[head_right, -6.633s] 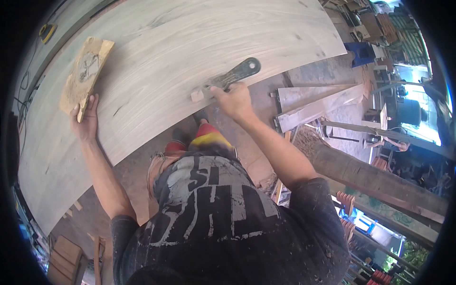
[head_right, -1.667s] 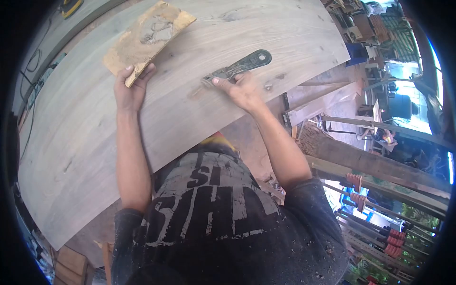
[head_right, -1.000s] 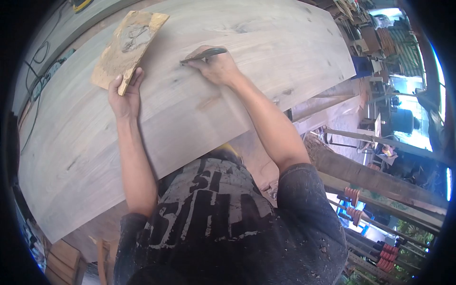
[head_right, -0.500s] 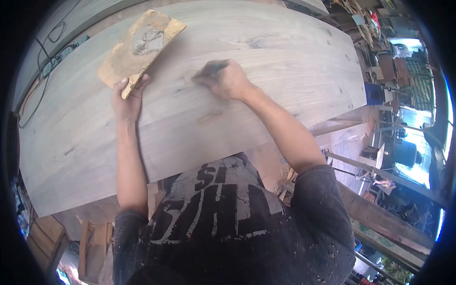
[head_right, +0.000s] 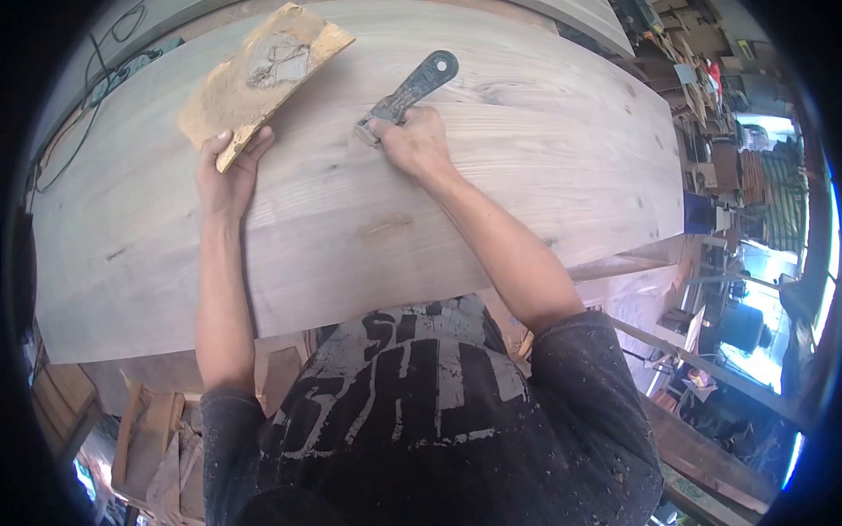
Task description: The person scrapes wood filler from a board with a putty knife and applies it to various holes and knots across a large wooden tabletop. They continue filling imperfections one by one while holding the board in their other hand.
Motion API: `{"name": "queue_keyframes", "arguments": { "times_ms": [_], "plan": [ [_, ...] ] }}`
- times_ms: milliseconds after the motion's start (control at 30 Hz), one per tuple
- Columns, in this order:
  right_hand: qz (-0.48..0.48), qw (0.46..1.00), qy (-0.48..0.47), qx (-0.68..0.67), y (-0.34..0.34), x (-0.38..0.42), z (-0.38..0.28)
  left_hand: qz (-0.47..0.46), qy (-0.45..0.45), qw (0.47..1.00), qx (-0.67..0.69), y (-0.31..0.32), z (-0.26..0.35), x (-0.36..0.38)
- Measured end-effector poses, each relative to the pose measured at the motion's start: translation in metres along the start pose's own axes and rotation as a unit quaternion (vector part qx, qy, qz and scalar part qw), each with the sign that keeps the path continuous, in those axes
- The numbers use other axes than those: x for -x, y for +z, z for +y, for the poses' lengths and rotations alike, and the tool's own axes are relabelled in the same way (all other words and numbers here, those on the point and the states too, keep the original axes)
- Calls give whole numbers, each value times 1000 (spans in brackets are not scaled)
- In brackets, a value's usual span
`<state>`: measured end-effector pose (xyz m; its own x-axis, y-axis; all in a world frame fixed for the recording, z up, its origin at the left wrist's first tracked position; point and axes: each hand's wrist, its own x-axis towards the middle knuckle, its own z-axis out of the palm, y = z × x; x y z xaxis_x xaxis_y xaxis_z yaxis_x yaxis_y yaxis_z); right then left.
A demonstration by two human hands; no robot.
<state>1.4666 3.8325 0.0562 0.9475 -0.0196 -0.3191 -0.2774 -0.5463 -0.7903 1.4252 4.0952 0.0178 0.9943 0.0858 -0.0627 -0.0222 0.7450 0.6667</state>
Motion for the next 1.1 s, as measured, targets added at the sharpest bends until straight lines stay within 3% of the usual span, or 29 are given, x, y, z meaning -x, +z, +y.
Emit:
{"name": "queue_keyframes", "arguments": {
  "times_ms": [200, 267, 400, 467, 533, 600, 800, 867, 1033, 1100],
  "plan": [
    [-46, 995, -62, 57, 15, -7, -2, 3, -14, 1000, 11, -3, 2, -3],
    [-110, 991, -70, -31, 5, -8, -5, -3, -11, 1000, 10, 0, 3, -3],
    [-89, 989, -118, -20, -20, -7, -17, 3, -5, 1000, 12, 4, 4, 0],
    [-76, 975, -84, 192, -28, -14, -22, 6, -5, 1000, 5, 0, 4, -1],
    [-72, 980, -59, 173, -34, -16, -15, 4, -2, 1000, 3, -1, 3, -3],
    [-77, 995, -52, -34, -31, -18, 10, 3, -18, 1000, 12, -3, 3, -2],
    [-74, 997, 14, -5, -7, 13, -7, -2, -16, 1000, 0, -7, 1, -3],
    [-120, 993, 3, -4, -7, 9, -9, 5, -11, 1000, -2, 0, 4, -3],
    [-122, 989, -87, 23, -19, -7, -5, 13, -4, 1000, -5, 2, 4, 0],
    [-88, 947, -294, 90, -20, -15, 0, 16, 6, 1000, 7, 6, 4, 1]
  ]
}}
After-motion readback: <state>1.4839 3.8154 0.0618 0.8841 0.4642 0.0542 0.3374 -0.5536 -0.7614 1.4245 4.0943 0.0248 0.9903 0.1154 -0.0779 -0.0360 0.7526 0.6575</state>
